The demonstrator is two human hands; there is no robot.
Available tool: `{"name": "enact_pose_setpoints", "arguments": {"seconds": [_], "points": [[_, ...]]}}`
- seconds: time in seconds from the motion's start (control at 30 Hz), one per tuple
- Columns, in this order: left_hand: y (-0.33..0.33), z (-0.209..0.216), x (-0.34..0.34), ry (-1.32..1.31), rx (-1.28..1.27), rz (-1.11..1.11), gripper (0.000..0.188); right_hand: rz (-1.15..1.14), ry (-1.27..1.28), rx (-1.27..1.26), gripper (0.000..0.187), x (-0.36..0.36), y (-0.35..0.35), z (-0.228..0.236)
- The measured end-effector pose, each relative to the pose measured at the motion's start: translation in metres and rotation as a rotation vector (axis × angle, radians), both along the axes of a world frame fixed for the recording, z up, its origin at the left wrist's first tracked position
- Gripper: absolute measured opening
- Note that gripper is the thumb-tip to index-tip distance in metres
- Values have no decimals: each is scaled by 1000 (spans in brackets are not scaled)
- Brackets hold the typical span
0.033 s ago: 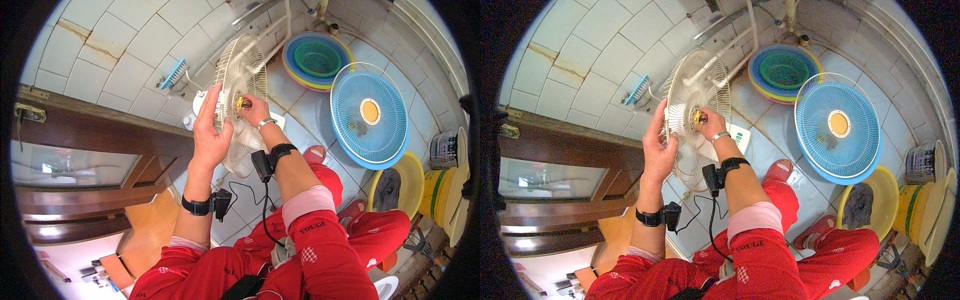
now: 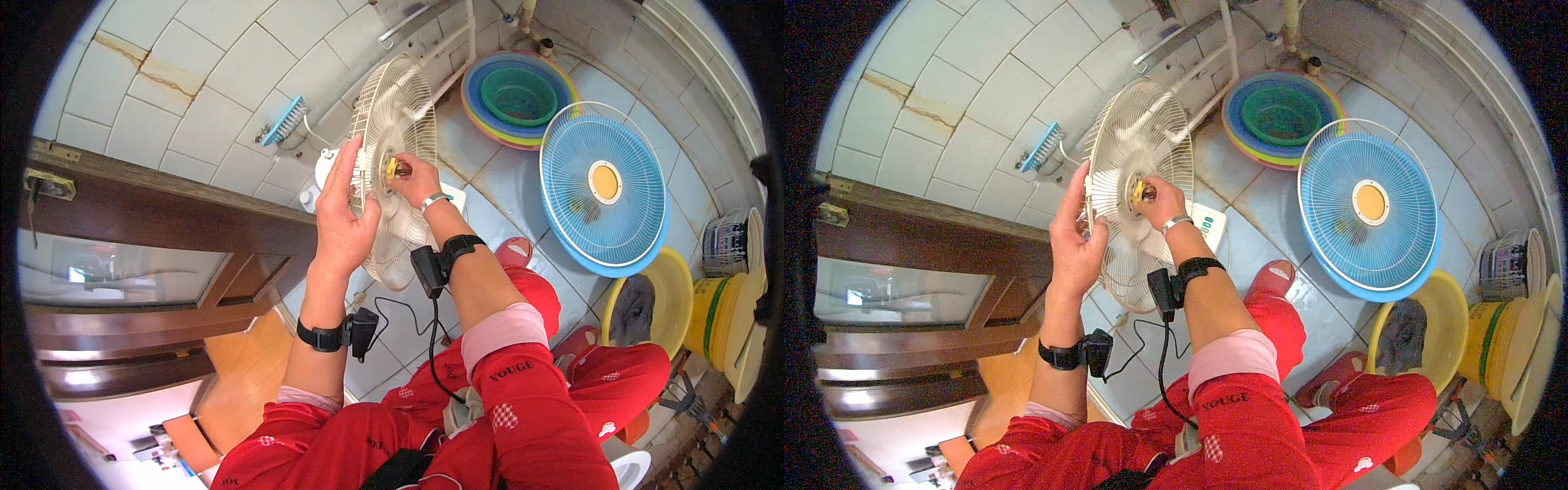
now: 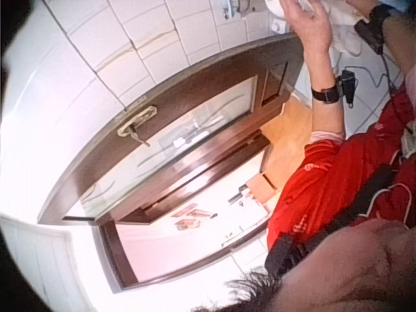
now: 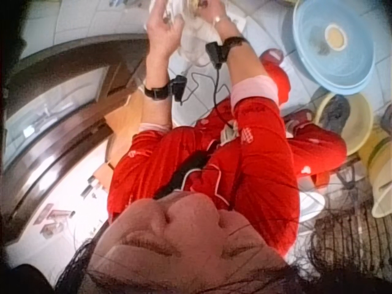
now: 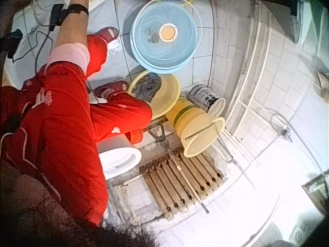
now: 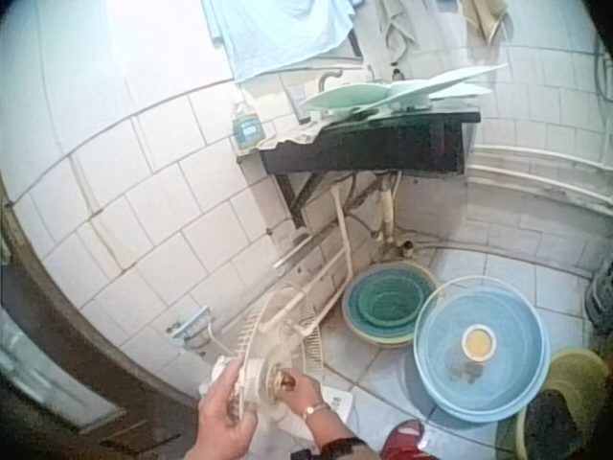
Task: The person assembles a standing fan by attaching the fan blades to the motor hub and securing them with a nut. They then attach the front grill and wipe a cloth in a basin of water.
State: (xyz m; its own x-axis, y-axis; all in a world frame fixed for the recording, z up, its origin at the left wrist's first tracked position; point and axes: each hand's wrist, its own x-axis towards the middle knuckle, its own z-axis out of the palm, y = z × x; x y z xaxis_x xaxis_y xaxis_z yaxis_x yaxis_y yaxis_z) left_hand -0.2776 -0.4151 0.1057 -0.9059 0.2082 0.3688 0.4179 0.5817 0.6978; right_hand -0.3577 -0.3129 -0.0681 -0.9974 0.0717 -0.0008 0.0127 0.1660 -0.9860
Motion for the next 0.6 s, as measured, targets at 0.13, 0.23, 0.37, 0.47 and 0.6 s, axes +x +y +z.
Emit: {"name": "enact_pose_setpoints", "arguments": {"seconds": [0.13,0.23,0.37,0.47,0.6], "points": [[0,1,-2,-6,70,-1,71,-36,53,20,53,2,-2,1],[-3,2,1,-35,64,-20,71,-25,32,-31,51,2,-2,1],[-22,-3,-4,-131,283,-132,72,-20,10,-40,49,-2,-1,-3],[-50,-12,-25,-154,368,-87,70,-14,17,-58,47,-5,-2,-7],[-77,-39,-70,-6,-594,-69,67,4,-4,-99,46,-7,-4,-11]]}}
